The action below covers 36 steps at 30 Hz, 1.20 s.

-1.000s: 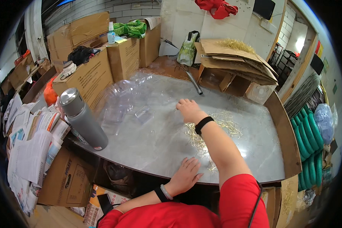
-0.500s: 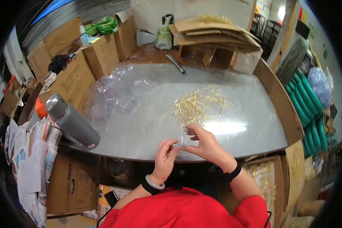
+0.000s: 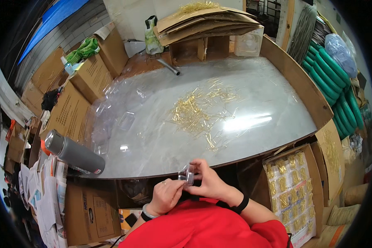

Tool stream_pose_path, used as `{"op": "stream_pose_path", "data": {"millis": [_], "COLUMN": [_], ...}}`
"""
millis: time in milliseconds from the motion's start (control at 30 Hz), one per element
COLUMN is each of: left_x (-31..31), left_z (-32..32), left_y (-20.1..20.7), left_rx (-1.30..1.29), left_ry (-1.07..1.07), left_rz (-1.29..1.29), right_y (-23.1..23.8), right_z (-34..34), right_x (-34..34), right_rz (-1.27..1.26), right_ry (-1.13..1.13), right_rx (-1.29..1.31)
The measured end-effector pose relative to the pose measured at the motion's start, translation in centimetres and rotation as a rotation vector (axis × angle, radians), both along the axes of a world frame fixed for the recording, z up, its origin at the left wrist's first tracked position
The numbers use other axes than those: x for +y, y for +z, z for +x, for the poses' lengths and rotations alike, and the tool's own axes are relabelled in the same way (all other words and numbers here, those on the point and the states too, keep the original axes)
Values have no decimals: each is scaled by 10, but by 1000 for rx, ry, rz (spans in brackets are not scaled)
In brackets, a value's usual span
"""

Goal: Counting small gold-colored metal pins and placing them into clear plastic trays, then packing the trays into a larger cardboard box.

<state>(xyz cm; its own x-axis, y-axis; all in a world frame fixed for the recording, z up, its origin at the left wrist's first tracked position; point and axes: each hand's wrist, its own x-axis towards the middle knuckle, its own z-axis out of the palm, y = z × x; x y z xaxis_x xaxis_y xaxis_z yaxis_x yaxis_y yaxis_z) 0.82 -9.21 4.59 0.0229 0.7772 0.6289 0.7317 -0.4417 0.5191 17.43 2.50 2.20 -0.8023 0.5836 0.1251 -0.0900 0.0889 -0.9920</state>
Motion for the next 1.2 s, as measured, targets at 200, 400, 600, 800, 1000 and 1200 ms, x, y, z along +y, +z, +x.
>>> {"op": "stream_pose_path", "data": {"millis": [200, 400, 600, 800, 1000, 1200], "left_x": [-9, -6, 8, 5, 5, 12], "left_z": [-7, -5, -6, 4, 28, 39], "left_y": [-1, -6, 4, 14, 6, 9], "left_rx": [-44, -250, -152, -5, -401, -483], "left_ry": [58, 188, 108, 32, 193, 156], "left_rz": [-50, -151, -231, -246, -324, -320], "right_y": [19, 27, 23, 19, 24, 20], "right_z": [-5, -11, -4, 10, 17, 26], "right_x": [-8, -5, 1, -4, -9, -5], "right_rz": [184, 246, 364, 477, 369, 236], "right_ry": [-4, -29, -23, -29, -172, -173], "right_rx": [-32, -116, -68, 19, -27, -34]}}
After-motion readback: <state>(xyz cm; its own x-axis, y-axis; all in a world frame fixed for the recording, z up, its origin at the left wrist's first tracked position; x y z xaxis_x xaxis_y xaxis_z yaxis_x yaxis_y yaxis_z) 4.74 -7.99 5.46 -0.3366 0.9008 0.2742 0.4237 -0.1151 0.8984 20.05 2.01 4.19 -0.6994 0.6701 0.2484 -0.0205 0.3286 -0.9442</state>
